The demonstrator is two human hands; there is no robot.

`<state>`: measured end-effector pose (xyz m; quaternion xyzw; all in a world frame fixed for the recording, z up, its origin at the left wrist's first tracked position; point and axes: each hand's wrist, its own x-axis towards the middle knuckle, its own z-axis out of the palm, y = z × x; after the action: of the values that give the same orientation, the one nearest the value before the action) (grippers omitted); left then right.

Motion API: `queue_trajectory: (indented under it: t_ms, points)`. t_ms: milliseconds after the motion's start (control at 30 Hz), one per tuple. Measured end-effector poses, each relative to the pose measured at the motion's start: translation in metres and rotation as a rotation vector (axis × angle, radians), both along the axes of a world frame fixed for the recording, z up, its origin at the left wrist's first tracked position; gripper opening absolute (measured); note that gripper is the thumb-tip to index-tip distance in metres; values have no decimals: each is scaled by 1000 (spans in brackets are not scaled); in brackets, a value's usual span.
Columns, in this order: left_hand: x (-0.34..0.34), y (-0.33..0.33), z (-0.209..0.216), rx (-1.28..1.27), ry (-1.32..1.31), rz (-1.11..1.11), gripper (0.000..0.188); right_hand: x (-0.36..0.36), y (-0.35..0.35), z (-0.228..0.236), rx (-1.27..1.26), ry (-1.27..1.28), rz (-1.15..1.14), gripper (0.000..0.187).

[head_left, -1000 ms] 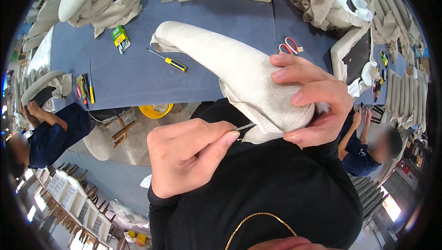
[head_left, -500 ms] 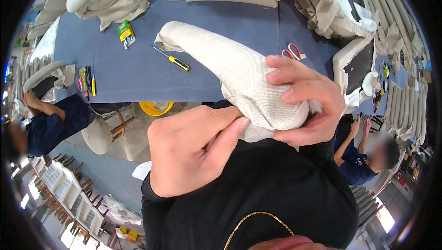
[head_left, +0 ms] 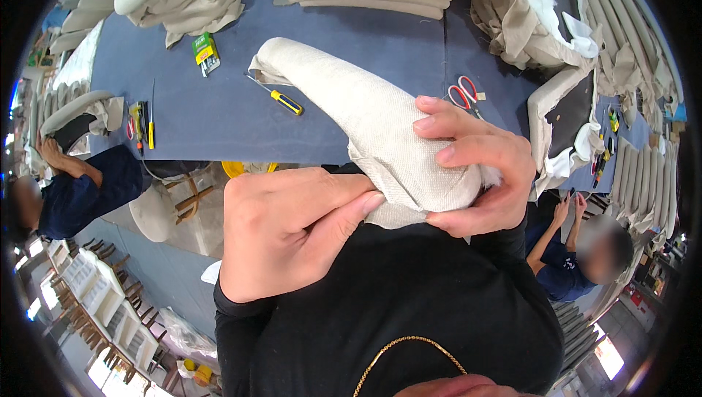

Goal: The person stuffs a white fabric cushion cover with loose white filling material. They repeatedly pull small tufts of filling, insert them into the opening of the cover, and use a thin metal tool to push the material deep inside. The person periodically adjusts the cover and smooths the surface to distribute the filling evenly.

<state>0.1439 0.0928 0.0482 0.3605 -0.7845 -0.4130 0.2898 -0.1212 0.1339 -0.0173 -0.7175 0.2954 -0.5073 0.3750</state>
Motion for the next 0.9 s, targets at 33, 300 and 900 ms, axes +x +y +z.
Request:
queue_trajectory:
  t_ms: [33,300,900]
  points:
    - [1,0,0,17,-7,-12,10,0,1,-1,-7,-5,5,70]
    - [2,-7,-2,68,39,-79,6,1,2,-1,-28,-9,42,71]
    - [17,-88,-68,109,128,69,19,-3,-10,7,-145,44,19,58]
